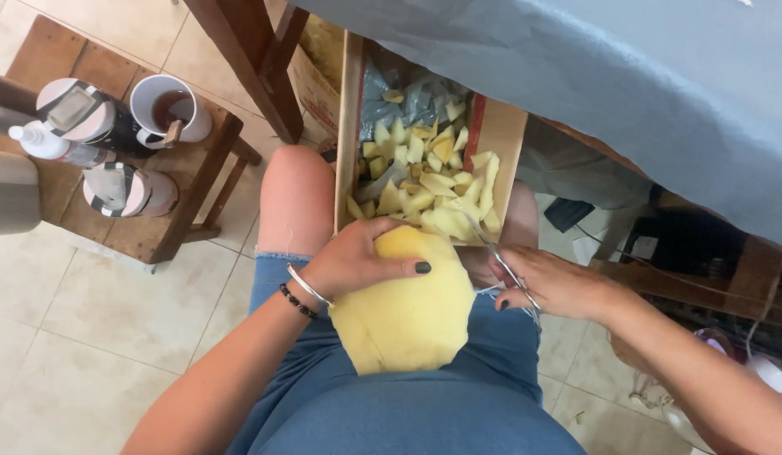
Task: Cutting a large piece of yellow foam into small chunks using scissors and collecting them in a box.
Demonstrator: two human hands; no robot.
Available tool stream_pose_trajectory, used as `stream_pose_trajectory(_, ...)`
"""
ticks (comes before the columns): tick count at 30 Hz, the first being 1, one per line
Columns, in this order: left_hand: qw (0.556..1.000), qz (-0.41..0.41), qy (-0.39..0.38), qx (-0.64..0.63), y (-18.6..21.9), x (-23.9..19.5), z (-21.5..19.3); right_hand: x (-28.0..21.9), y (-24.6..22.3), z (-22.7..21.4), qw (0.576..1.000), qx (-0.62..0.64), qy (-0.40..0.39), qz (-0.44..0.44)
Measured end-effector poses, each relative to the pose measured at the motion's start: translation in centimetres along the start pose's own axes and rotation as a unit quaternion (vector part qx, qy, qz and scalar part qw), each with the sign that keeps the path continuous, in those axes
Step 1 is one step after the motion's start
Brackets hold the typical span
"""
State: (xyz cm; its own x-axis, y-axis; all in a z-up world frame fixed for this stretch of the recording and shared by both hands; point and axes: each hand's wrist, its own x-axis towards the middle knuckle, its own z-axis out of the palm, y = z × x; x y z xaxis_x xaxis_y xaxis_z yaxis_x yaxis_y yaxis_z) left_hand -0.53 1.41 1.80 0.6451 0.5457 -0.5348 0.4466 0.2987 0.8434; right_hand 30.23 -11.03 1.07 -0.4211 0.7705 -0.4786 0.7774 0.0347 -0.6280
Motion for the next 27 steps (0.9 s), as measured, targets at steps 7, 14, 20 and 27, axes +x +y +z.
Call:
stream_pose_trajectory(7, 0.994, 0.047, -0.001, -0.094, -0.8, 0.5, 0.4, 0.5, 2.1, 1.5, 0.99, 0.049, -0.088, -0.099)
stream_pose_trajectory(14, 0.996, 0.085, 0.005, -0.039, -2.0, 2.8, 0.2, 3.8, -1.8, 0.7, 0.996, 0.014, 0.016, -0.082)
stream_pose_trajectory(20, 0.997, 0.055, 0.001, -0.049, -0.9, 2.3, 0.0, 3.0, -0.2, 3.1, 0.993, 0.058, 0.061, -0.078)
stream_pose_trajectory(27, 0.996, 0.028, 0.038, -0.072, -1.1, 1.6, -1.3, 3.3, 0.1, 0.1, 0.996, 0.084, 0.015, 0.004)
